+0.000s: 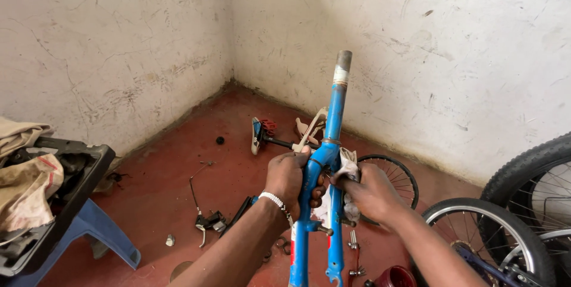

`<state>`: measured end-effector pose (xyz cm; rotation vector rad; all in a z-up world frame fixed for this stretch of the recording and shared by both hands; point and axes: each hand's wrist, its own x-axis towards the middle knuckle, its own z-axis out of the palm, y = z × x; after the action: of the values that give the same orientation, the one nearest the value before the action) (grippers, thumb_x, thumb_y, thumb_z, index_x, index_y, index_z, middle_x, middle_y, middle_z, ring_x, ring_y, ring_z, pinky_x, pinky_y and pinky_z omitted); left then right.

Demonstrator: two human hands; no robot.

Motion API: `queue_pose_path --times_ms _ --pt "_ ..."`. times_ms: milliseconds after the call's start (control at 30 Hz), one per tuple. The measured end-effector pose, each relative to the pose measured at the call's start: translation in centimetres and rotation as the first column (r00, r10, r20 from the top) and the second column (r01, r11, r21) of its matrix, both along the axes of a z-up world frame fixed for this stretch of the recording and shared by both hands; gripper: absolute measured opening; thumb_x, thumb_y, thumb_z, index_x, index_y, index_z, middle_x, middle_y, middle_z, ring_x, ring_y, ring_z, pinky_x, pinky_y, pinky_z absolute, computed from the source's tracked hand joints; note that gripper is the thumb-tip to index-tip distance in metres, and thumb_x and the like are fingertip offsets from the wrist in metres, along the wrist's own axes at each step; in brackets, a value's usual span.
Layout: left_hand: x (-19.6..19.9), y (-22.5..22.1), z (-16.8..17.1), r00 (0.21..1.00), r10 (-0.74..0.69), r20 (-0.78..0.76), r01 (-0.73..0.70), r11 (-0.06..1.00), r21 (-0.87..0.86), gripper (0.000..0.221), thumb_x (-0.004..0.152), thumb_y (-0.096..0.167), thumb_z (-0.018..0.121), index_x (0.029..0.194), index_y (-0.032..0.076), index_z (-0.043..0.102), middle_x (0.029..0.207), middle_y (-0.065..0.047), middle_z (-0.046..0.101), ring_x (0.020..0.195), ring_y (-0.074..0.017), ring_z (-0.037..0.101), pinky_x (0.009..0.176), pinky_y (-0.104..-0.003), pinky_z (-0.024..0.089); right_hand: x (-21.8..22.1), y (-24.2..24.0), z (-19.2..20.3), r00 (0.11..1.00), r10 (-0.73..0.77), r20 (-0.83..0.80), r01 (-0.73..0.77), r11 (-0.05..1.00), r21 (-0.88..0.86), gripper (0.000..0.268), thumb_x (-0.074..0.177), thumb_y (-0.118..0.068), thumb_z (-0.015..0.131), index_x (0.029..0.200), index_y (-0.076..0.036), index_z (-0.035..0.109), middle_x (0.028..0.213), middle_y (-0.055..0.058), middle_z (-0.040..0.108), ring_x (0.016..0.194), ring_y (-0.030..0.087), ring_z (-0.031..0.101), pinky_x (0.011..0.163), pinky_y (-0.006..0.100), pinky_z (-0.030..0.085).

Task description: Cleaning and inspecting a bicycle fork using a cloth and a screwdriver

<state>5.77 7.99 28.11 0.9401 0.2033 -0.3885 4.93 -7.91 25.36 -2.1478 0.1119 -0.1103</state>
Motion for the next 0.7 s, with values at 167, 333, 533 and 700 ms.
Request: queue_pose_path --times_ms 167,333,533,700 --pt "1.3 0.2 -1.8 1.000 -0.022 -0.002 0.022 1.000 0.017 0.019 0.089 0.022 0.056 0.084 0.005 0.049 0.049 -0.018 0.046 0.032 -0.0273 0.043 0.031 -0.034 0.034 -2.9 2.3 3.2 0.998 -0.004 -0.068 0.024 0.959 0.281 0.022 0.077 -0.007 0.063 0.088 0.012 0.066 0.078 0.020 0.062 0.070 0.030 0.055 0.070 0.041 0.045" --pt "0.3 1.5 0.8 0.981 -0.165 -0.098 0.170 0.984 0.049 0.042 0.096 0.032 0.039 0.062 0.007 0.039 0.053 -0.009 0.044 0.035 -0.0164 0.032 0.035 -0.028 0.021 -1.7 0.1 1.3 0.976 0.010 -0.217 0.114 0.828 0.549 0.049 0.078 -0.010 0.060 0.127 -0.004 0.059 0.129 0.002 0.060 0.122 0.014 0.050 0.104 0.029 0.030" --pt "-0.5 1.9 1.9 0.965 -0.257 -0.051 0.260 0.964 0.058 0.069 0.093 0.063 0.039 0.052 0.008 0.041 0.053 -0.009 0.051 0.031 -0.0105 0.027 0.034 -0.025 0.016 -2.2 1.3 3.0 0.974 -0.033 -0.223 0.181 0.704 0.687 0.046 0.077 -0.013 0.061 0.123 -0.009 0.062 0.112 0.001 0.063 0.110 0.016 0.052 0.092 0.035 0.038" --pt "-2.6 2.0 4.5 0.990 -0.107 -0.095 0.119 0.985 0.122 0.039 0.077 0.045 0.062 0.105 0.018 0.064 0.048 0.000 0.028 0.036 -0.0092 0.019 0.038 -0.024 0.017 -3.2 3.2 5.2 0.926 -0.038 -0.376 0.204 0.888 0.412 0.093 0.060 -0.059 0.045 0.146 -0.031 0.024 0.155 -0.014 0.020 0.144 0.010 0.011 0.118 0.045 0.006"
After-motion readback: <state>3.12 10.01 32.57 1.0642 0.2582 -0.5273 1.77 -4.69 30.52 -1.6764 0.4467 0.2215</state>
